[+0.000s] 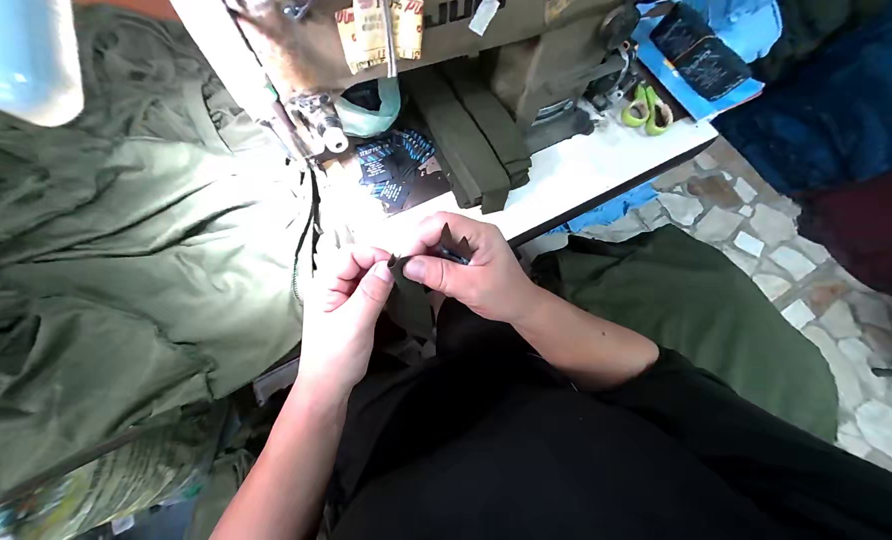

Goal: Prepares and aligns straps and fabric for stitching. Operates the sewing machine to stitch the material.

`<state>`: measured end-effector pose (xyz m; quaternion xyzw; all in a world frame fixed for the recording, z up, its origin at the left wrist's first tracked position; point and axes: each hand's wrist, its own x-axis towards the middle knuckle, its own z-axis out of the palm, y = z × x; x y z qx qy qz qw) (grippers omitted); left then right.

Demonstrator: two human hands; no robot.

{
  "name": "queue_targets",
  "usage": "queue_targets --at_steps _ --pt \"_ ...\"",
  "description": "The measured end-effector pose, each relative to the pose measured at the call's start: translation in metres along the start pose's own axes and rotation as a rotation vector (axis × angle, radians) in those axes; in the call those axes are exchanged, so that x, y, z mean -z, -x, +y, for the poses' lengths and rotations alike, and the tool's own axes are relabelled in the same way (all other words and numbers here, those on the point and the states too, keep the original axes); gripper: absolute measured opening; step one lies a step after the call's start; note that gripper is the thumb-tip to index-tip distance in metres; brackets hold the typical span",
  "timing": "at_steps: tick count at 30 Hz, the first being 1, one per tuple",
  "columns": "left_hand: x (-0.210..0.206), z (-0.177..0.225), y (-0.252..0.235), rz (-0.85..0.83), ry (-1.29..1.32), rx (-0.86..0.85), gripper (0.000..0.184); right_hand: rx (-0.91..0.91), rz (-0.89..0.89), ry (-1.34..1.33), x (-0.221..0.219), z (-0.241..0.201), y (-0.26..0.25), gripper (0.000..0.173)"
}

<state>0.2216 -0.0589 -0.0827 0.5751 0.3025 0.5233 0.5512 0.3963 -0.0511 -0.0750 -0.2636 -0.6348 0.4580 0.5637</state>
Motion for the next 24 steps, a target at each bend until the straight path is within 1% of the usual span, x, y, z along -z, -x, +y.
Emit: queue_targets --at_steps 3,7,13,15,17,21,24 --pt "0.004 0.003 0.001 -0.020 0.012 -0.004 0.011 0.037 -0.021 0.036 -0.004 0.000 -0.001 0.004" --pt "0.008 0.003 0.002 -0.055 0.011 -0.014 0.010 0.038 -0.032 0.051 -0.005 -0.002 -0.001 0.004" --pt "0.016 0.008 -0.003 -0.155 0.070 0.111 0.003 -0.019 -0.088 -0.008 -0.004 -0.005 -0.001 0.011" --pt "0.016 0.011 -0.003 -0.161 0.069 0.114 0.007 -0.011 -0.096 0.007 -0.003 -0.005 -0.001 0.006" --pt "0.016 0.013 -0.002 -0.129 -0.030 0.062 0.006 -0.018 -0.075 0.044 -0.003 -0.007 0.000 0.007" --pt "0.015 0.020 0.001 -0.139 -0.346 -0.164 0.019 -0.026 0.004 0.100 -0.002 -0.011 0.000 0.010" --pt "0.011 0.025 0.003 -0.105 -0.599 -0.272 0.017 -0.021 0.006 0.106 -0.003 -0.015 -0.001 0.010"
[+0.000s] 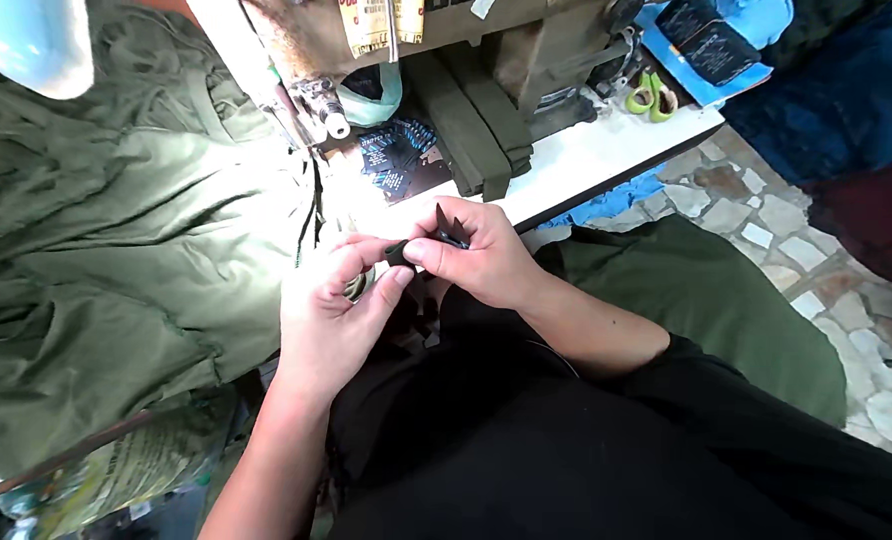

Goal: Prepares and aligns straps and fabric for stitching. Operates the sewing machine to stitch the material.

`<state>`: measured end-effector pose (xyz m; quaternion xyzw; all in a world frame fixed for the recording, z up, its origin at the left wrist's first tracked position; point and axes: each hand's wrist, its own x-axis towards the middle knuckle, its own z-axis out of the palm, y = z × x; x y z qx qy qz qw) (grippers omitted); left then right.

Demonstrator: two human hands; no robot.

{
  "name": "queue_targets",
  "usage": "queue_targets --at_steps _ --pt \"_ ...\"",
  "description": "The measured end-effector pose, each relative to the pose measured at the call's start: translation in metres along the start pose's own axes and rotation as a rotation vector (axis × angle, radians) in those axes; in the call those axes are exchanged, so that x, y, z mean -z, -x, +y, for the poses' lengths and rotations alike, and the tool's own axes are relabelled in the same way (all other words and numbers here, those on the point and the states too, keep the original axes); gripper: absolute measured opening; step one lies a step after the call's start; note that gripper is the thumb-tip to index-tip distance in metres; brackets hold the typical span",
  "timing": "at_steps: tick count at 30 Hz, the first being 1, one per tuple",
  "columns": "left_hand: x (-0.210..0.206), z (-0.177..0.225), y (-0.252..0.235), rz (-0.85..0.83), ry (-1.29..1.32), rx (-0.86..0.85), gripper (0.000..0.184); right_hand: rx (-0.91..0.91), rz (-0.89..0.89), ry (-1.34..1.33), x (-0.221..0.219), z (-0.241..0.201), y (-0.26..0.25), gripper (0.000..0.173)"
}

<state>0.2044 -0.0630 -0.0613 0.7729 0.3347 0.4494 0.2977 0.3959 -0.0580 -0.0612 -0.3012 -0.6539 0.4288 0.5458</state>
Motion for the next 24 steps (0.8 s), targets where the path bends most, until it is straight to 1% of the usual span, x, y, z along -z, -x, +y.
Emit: queue_targets --at_steps 1,3,5,7,9,12,16,21,24 --pt "-0.001 0.002 0.000 0.023 -0.040 -0.004 0.014 0.006 0.002 -0.006 -0.001 -0.001 0.000 0.009" --pt "-0.002 0.002 -0.001 0.079 -0.029 -0.012 0.009 0.053 0.021 -0.009 -0.003 0.001 0.000 0.007" --pt "-0.004 0.001 -0.002 0.137 0.058 -0.006 0.006 0.179 0.047 0.045 -0.004 0.013 0.003 0.006" --pt "-0.004 0.003 -0.002 0.190 0.139 0.012 0.007 0.299 0.079 0.157 -0.009 0.030 0.008 0.014" --pt "-0.004 0.005 -0.003 0.221 0.186 0.016 0.009 0.349 0.092 0.244 -0.015 0.044 0.014 0.020" --pt "-0.005 0.008 -0.004 0.268 0.183 -0.002 0.010 0.364 0.104 0.249 -0.027 0.049 0.014 0.023" --pt "-0.003 0.008 -0.003 0.298 0.189 -0.024 0.011 0.375 0.097 0.188 -0.033 0.042 0.008 0.009" --pt "-0.002 0.006 0.002 0.318 0.246 -0.005 0.009 0.317 0.085 0.078 -0.033 0.034 0.012 0.010" --pt "-0.003 0.006 0.003 0.312 0.268 -0.025 0.009 0.285 0.090 0.044 -0.032 0.031 0.013 0.009"
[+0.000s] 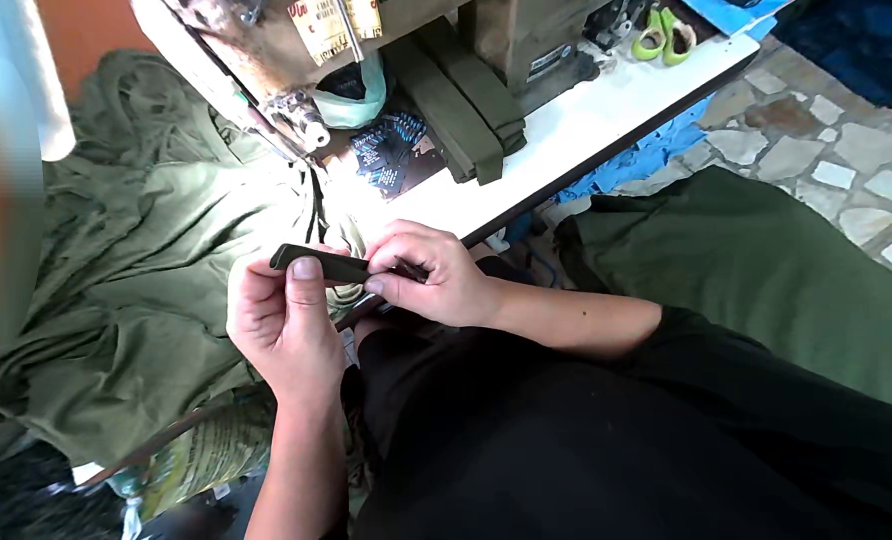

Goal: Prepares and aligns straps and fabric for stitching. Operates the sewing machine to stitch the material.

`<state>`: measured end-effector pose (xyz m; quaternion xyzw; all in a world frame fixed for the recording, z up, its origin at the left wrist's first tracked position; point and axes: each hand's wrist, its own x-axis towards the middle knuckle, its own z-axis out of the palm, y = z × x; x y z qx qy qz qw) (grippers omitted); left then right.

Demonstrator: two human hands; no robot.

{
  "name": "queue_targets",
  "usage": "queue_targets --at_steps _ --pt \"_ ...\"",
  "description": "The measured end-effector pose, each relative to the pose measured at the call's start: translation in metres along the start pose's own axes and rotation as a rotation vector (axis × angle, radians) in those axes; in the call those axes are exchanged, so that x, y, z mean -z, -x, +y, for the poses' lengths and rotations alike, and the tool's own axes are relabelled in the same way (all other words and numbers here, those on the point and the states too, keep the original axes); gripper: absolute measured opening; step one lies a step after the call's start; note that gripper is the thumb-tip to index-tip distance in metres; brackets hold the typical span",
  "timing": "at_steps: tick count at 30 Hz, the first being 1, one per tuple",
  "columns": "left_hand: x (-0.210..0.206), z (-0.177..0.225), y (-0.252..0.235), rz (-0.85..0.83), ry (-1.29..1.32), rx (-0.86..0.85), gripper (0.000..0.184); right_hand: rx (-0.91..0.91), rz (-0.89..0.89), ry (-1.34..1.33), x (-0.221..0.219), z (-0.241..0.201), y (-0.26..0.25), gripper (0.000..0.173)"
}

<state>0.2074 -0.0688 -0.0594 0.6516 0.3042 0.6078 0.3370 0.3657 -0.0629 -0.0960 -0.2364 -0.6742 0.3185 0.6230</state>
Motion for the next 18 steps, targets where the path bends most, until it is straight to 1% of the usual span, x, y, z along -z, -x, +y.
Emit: queue_targets --at_steps 8,12,18 --pt "-0.0026 -0.0024 0.0016 -0.030 0.001 -0.057 0.008 -0.094 0.011 -0.081 0.0014 -0.0060 -0.0002 0.012" --pt "-0.0052 -0.0035 0.0030 -0.012 0.008 -0.044 0.007 -0.138 0.010 -0.115 0.0000 -0.0073 0.0009 0.012" --pt "-0.0070 -0.0039 0.0041 -0.013 0.024 -0.028 0.007 -0.199 0.033 -0.122 -0.0001 -0.0089 0.0013 0.009"
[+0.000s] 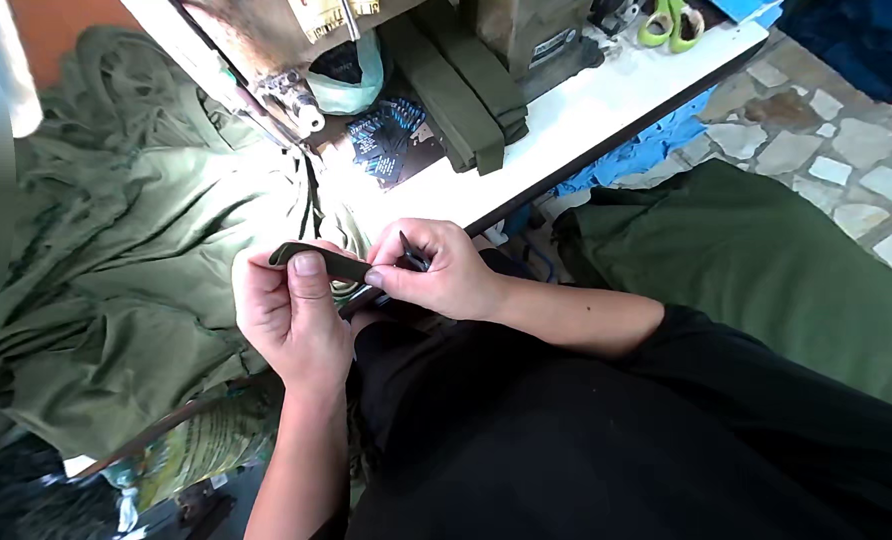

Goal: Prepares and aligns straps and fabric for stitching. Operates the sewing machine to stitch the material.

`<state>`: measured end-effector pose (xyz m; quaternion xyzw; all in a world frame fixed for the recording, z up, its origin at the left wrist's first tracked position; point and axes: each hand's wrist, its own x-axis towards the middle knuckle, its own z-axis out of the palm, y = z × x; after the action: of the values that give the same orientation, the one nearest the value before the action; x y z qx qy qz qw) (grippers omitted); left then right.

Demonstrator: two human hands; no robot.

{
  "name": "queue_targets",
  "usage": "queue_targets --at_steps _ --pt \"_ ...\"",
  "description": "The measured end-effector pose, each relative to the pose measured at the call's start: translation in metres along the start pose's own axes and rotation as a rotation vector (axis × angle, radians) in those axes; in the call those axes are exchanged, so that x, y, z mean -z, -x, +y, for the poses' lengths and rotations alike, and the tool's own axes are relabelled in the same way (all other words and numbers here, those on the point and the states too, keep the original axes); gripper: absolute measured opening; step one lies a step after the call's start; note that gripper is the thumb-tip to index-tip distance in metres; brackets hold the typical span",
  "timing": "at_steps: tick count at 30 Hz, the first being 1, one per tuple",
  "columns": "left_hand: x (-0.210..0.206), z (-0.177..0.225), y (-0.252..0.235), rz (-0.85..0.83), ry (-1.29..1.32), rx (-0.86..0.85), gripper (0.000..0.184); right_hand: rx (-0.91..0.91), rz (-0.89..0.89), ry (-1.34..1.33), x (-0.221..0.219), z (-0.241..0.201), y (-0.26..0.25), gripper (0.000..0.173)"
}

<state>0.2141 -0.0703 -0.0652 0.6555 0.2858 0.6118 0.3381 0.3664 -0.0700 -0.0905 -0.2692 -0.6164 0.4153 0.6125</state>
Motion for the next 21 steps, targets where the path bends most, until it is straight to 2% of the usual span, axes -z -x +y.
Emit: queue_targets --at_steps 3,5,7,9,11,13,15,17,19,21 --pt "0.007 0.002 0.000 -0.076 0.023 0.029 0.008 -0.085 -0.040 -0.001 0.004 -0.007 0.006 0.008" --pt "0.022 0.005 0.000 -0.221 -0.047 0.077 0.009 -0.206 -0.164 0.022 0.012 -0.016 0.013 0.023" --pt "0.035 0.002 -0.003 -0.332 -0.168 0.156 0.009 -0.326 -0.327 0.144 0.020 -0.017 0.013 0.006" --pt "0.044 -0.011 -0.016 -0.381 -0.228 0.260 0.014 -0.425 -0.471 0.253 0.024 -0.007 -0.003 0.016" --pt "0.051 -0.030 -0.040 -0.391 -0.239 0.424 0.019 -0.419 -0.508 0.362 0.020 0.016 -0.028 0.019" --pt "0.059 -0.049 -0.065 -0.421 -0.463 0.549 0.017 -0.407 -0.567 0.512 0.014 0.037 -0.054 0.021" --pt "0.069 -0.070 -0.080 -0.525 -0.770 0.511 0.021 -0.511 -0.649 0.608 0.009 0.044 -0.070 0.028" --pt "0.076 -0.087 -0.075 -0.596 -0.934 0.433 0.031 -0.566 -0.697 0.637 0.008 0.046 -0.073 0.032" --pt "0.071 -0.087 -0.058 -0.558 -0.958 0.341 0.035 -0.581 -0.743 0.660 0.012 0.042 -0.071 0.026" --pt "0.060 -0.080 -0.046 -0.487 -0.914 0.239 0.030 -0.593 -0.751 0.637 0.017 0.036 -0.067 0.022"
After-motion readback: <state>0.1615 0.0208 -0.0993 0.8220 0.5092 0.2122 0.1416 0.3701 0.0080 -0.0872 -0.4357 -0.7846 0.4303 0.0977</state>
